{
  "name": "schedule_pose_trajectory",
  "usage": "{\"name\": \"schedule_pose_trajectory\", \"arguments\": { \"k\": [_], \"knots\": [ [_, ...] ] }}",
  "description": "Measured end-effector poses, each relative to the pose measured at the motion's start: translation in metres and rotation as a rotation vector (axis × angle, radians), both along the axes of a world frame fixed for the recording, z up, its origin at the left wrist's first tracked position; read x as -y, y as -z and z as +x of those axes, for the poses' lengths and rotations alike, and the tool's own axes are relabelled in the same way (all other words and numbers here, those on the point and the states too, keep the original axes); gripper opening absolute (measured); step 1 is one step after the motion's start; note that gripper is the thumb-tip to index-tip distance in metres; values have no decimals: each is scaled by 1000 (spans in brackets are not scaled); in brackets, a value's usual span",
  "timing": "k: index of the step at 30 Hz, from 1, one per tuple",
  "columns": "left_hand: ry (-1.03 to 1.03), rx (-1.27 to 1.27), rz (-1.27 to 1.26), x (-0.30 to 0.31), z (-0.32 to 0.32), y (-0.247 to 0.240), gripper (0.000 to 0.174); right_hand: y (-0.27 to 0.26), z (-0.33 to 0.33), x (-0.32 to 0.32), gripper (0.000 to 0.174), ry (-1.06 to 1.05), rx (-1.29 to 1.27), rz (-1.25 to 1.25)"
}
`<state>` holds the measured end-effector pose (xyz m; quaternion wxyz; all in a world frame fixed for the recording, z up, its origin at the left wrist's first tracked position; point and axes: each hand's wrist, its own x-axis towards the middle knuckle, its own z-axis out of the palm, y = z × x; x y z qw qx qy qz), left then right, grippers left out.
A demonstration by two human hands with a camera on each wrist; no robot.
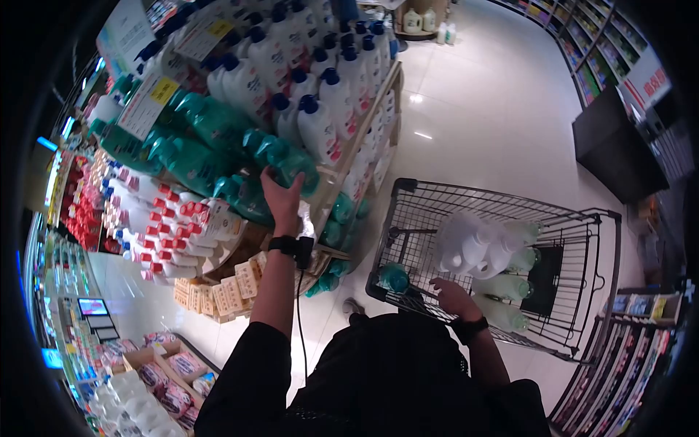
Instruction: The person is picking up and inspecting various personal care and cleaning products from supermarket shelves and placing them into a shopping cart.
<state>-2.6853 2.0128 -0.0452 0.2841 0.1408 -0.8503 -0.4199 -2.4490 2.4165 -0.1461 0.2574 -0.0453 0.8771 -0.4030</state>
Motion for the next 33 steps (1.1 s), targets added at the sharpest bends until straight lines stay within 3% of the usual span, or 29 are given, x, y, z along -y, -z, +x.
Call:
{"name": "schedule_pose_trajectory", "arguments": {
  "k": [3, 5, 7, 9, 14, 18, 23, 25, 27, 29, 31, 33],
  "knots": [
    [12, 0, 60, 11, -24, 15, 81, -13, 40, -19, 42, 182, 49, 10],
    [-112, 56, -31, 6, -27, 9, 77, -12, 67, -26, 40, 347, 38, -3],
    [-95, 71, -52, 7, -31, 11, 73, -9, 84, -25, 34, 398, 12, -46],
    [-85, 76, -73, 4, -33, 10, 68, -4, 97, -18, 26, 578, 5, -177],
    [-2, -101, 56, 1, -32, 13, 61, 13, 104, -15, 22, 602, -117, -161],
    [7, -127, -53, -3, -25, 6, 54, 12, 100, -22, 22, 528, -65, -181],
    [157, -48, 5, -19, 4, -68, 49, -4, 87, -17, 22, 551, -108, -235],
    [183, -30, -7, -25, 21, -100, 46, -15, 71, -17, 23, 417, -182, -127],
    [334, 57, 272, -32, 43, -126, 42, -44, 48, -8, 25, 393, -197, -176],
    [371, 115, 336, -40, 66, -153, 39, -92, 17, 8, 26, 349, -278, -280],
    [397, 181, 409, -50, 87, -169, 36, -129, -11, 21, 40, 236, -264, -461],
    [564, 192, 737, -60, 103, -177, 36, -166, -28, 44, 50, 150, -264, -552]
  ]
}}
